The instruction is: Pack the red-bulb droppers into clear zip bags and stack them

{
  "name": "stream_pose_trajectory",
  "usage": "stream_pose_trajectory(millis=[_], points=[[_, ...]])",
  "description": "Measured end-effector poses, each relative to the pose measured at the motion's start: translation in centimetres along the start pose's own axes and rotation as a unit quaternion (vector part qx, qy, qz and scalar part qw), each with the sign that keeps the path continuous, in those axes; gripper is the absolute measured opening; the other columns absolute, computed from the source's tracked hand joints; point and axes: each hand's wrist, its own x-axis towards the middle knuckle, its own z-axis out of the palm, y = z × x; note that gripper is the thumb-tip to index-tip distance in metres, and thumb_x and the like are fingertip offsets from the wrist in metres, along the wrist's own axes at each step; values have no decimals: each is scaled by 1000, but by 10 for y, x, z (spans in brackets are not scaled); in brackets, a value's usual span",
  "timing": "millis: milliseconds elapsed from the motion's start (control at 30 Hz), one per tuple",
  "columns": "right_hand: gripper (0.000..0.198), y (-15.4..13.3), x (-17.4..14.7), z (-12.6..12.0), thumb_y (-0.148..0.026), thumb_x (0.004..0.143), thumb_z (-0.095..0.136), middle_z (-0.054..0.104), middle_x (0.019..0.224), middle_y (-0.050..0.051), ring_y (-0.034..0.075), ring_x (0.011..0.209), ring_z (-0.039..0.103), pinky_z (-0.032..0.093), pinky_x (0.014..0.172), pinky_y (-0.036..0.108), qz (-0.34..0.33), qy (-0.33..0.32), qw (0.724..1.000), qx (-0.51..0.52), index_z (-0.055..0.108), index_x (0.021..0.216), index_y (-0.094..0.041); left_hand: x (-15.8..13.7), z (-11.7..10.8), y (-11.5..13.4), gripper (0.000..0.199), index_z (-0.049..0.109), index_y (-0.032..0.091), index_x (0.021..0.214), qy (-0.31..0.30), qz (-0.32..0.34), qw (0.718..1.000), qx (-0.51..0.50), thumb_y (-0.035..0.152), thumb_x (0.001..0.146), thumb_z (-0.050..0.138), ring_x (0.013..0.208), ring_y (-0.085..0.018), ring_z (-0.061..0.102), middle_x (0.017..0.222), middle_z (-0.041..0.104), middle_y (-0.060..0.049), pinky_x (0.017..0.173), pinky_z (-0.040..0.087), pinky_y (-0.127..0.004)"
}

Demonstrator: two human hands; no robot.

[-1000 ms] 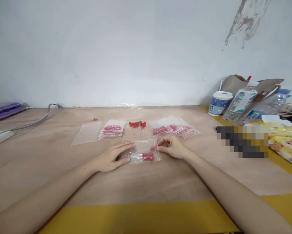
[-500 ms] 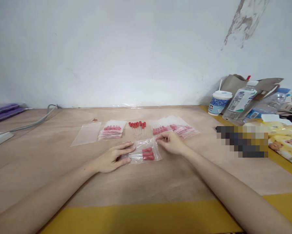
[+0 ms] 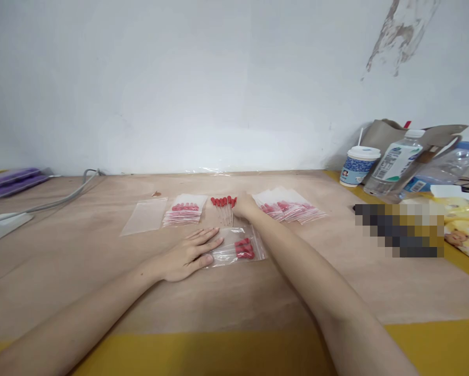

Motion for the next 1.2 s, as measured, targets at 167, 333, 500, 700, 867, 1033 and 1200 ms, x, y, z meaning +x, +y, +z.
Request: stream_pose_trajectory(millis=[167,333,500,700,867,1033,1200], points=[[46,-11,0,1,-11,62,65,67,79,18,29,80,63,46,63,31,64,-27,998,-8,53,106,-9,0,0,1,56,25,26,140,0,0,1000,8,52,91,34,136,-24,13,148,13,-4,110,16,-43],[58,17,-23,-30,-16,73,49,63,72,9,21,64,61,47,60,31,15,39,996,78,28,126,-10,1,0,1,56,23,28,141,5,3,1000,5,51,92,34,136,-23,16,148,18,-3,110,16,-43],[72,64,-62,-50,-24,67,52,47,61,-8,13,43,53,47,43,27,25,138,935,325,15,128,-19,0,1,-1,56,23,28,141,25,11,1000,-4,50,91,36,134,-23,20,146,25,-4,109,19,-43],[59,71,-89,-31,-29,60,64,49,67,-9,12,49,57,53,48,29,61,167,875,450,27,105,-25,0,1,-1,55,25,28,140,24,4,1000,-4,51,91,36,134,-23,20,146,26,-4,110,18,-43],[50,60,-96,-18,-33,65,63,54,64,-8,14,54,61,55,56,31,44,133,861,489,28,101,-25,1,0,0,54,26,29,140,21,4,1000,-1,50,91,36,135,-23,20,146,26,-3,110,18,-43],[52,60,-102,-16,-33,67,63,54,59,-9,14,50,60,54,52,31,26,127,863,489,28,104,-25,0,0,1,54,25,28,140,14,-1,1000,-1,51,91,36,135,-23,19,146,25,-3,110,18,-43],[37,67,-102,-19,-33,72,60,59,64,-5,17,61,64,55,66,36,79,91,824,553,33,97,-26,1,-1,1,56,26,27,140,19,-2,1000,0,51,91,36,134,-23,21,146,26,-4,110,18,-42]])
